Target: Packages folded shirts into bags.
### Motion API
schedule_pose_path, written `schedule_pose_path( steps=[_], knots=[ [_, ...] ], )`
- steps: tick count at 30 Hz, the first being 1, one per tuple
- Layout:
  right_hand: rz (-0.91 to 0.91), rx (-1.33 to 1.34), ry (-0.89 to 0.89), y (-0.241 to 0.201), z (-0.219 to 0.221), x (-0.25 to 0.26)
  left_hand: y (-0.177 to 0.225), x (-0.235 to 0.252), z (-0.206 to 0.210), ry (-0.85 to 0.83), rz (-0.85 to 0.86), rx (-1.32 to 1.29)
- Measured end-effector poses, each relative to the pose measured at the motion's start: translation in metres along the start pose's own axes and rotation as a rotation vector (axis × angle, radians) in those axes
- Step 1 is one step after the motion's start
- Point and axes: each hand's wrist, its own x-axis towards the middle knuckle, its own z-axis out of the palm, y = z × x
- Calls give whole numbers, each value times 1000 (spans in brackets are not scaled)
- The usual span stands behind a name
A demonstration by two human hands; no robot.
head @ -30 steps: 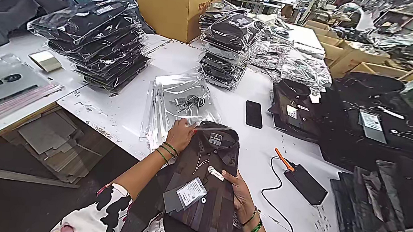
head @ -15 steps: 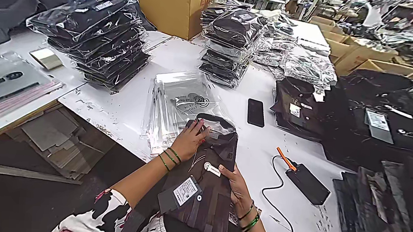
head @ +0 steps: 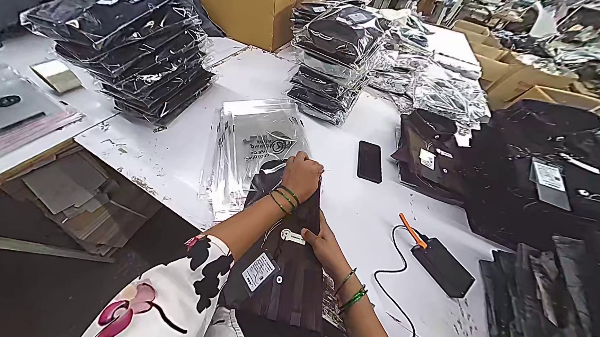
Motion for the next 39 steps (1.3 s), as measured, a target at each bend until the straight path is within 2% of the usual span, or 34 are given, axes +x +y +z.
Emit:
schedule_pose_path(
  steps=[2, 4, 7, 9, 11, 12, 13, 15, 17, 19, 22, 24, 26, 30, 31, 34, 35, 39],
  knots=[
    [-9, -138, -43, -9, 0, 1, 6, 3, -13, -75, -13, 47],
    [2, -129, -59, -17, -2, 3, 8, -1, -15, -63, 99, 32],
    [1, 120, 19, -11, -3, 7, 2, -35, 9, 134, 388, -25],
    [-20, 239, 136, 0, -1, 13, -9, -61, 31, 224, 567, -29],
    [-15, 258, 215, 14, -1, 18, -25, -82, 48, 276, 622, 20],
    [-21, 242, 244, 22, -3, 21, -34, -93, 50, 293, 536, 39],
    [-27, 192, 272, 28, -6, 24, -44, -106, 46, 305, 382, 43],
    [-54, 0, 351, 35, -11, 27, -66, -135, 23, 252, -55, -32],
    [-115, -203, 408, 36, -13, 27, -91, -161, -4, 72, -485, -92],
    [-163, -353, 449, 35, -11, 26, -104, -180, -12, -100, -666, -87],
    [-280, -460, 476, 38, -6, 26, -94, -191, -13, -281, -709, -82],
    [-379, -458, 480, 44, -7, 26, -85, -191, -14, -334, -727, -57],
    [-434, -443, 444, 46, -10, 25, -80, -193, -18, -247, -713, -36],
    [-474, -430, 443, 50, -11, 26, -60, -187, -29, 136, -545, 49],
    [-474, -430, 442, 50, -10, 26, -56, -181, -31, 135, -508, 19],
    [-463, -429, 447, 50, -9, 25, -68, -161, -18, -180, -573, -330],
    [-464, -425, 449, 51, -10, 25, -80, -163, -4, -179, -584, -489],
    [-479, -412, 447, 52, -10, 26, -105, -180, 14, 142, -570, -1163]
  ],
)
